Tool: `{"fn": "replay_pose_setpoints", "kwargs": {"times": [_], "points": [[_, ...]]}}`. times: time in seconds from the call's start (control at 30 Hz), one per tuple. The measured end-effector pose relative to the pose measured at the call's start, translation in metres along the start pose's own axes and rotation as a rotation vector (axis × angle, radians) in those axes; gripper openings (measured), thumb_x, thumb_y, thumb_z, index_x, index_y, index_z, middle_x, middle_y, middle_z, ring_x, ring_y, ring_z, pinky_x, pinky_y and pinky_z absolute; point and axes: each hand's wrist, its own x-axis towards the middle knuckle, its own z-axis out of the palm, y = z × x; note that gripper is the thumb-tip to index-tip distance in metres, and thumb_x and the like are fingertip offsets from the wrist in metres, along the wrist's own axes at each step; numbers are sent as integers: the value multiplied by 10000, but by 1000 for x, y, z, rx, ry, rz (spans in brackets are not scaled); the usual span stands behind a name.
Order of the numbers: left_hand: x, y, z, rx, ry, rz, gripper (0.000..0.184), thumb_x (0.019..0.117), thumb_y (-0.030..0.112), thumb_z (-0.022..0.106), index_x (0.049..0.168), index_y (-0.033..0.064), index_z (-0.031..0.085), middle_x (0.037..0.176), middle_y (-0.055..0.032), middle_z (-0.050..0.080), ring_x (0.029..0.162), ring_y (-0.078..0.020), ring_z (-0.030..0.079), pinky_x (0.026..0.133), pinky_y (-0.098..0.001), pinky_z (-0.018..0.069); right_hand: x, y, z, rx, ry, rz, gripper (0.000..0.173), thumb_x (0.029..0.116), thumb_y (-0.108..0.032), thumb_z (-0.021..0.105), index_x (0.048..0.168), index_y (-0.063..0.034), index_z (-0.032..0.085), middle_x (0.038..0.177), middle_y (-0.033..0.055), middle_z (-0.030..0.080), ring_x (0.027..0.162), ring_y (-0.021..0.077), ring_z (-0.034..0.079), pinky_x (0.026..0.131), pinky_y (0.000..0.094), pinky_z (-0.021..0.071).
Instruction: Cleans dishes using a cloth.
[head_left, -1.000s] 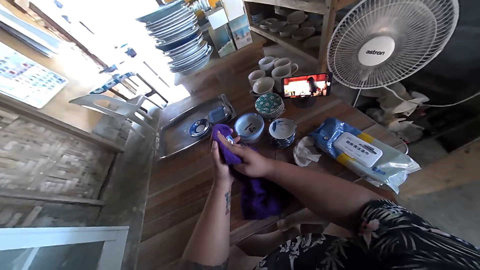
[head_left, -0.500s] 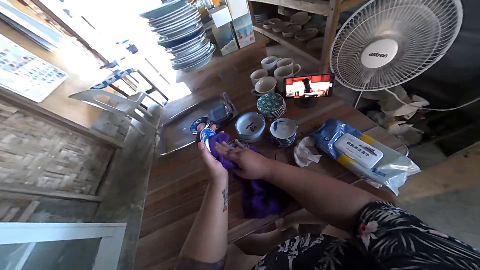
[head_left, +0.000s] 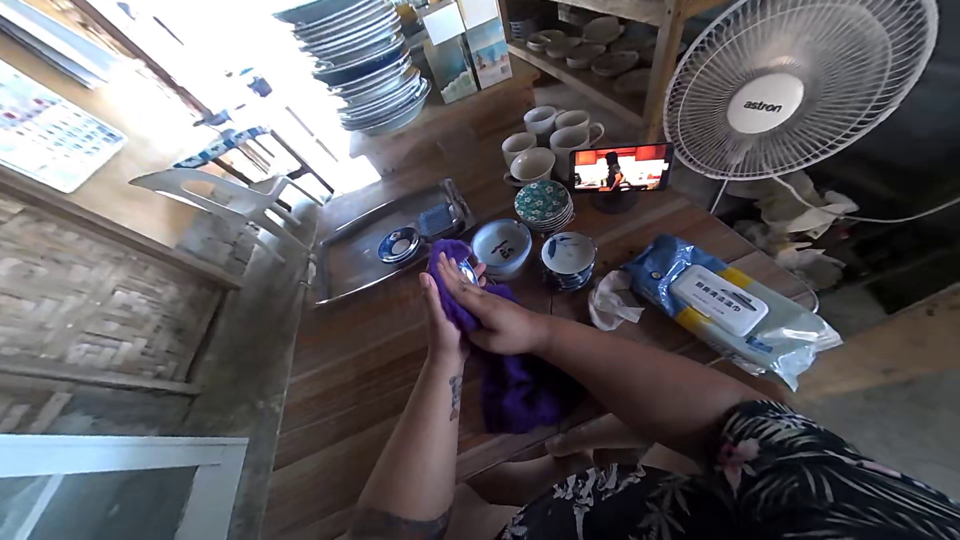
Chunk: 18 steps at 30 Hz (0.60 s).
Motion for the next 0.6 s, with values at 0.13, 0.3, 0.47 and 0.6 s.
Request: {"fn": "replay_pose_setpoints", "kwargs": {"times": [0.13,0.3,0.47,0.6], "points": [[12,-2,-10,-181,14,17,853,974,737,152,1525,103,302,1427,-90,562,1228,-213,615,971,-357,543,1,-11,-3,129,-38,-57,761,790,123,555,1519,143,337,1604,292,335,1536,338,286,1267,393,218],[20,6,-19,-224,144,91,768,1007,602,-78,1571,178,226,1398,-89,590,1136,-242,670,911,-376,572,1,-11,2,-19,-127,-28,710,802,110,650,1485,86,456,1551,223,465,1492,313,388,1250,476,254],[15,9,-12,-99,184,269,693,1052,512,-29,1544,132,277,1405,-63,579,1203,-198,628,999,-375,531,1,-12,2,-192,-146,117,709,845,44,673,1519,15,453,1583,151,452,1514,298,351,1239,611,182],[11,3,-8,71,117,358,688,1059,508,52,1562,81,248,1459,-51,547,1337,-140,521,1129,-318,409,0,-5,5,-266,-123,198,768,867,-7,680,1566,15,363,1634,158,366,1554,307,254,1251,605,138]]}}
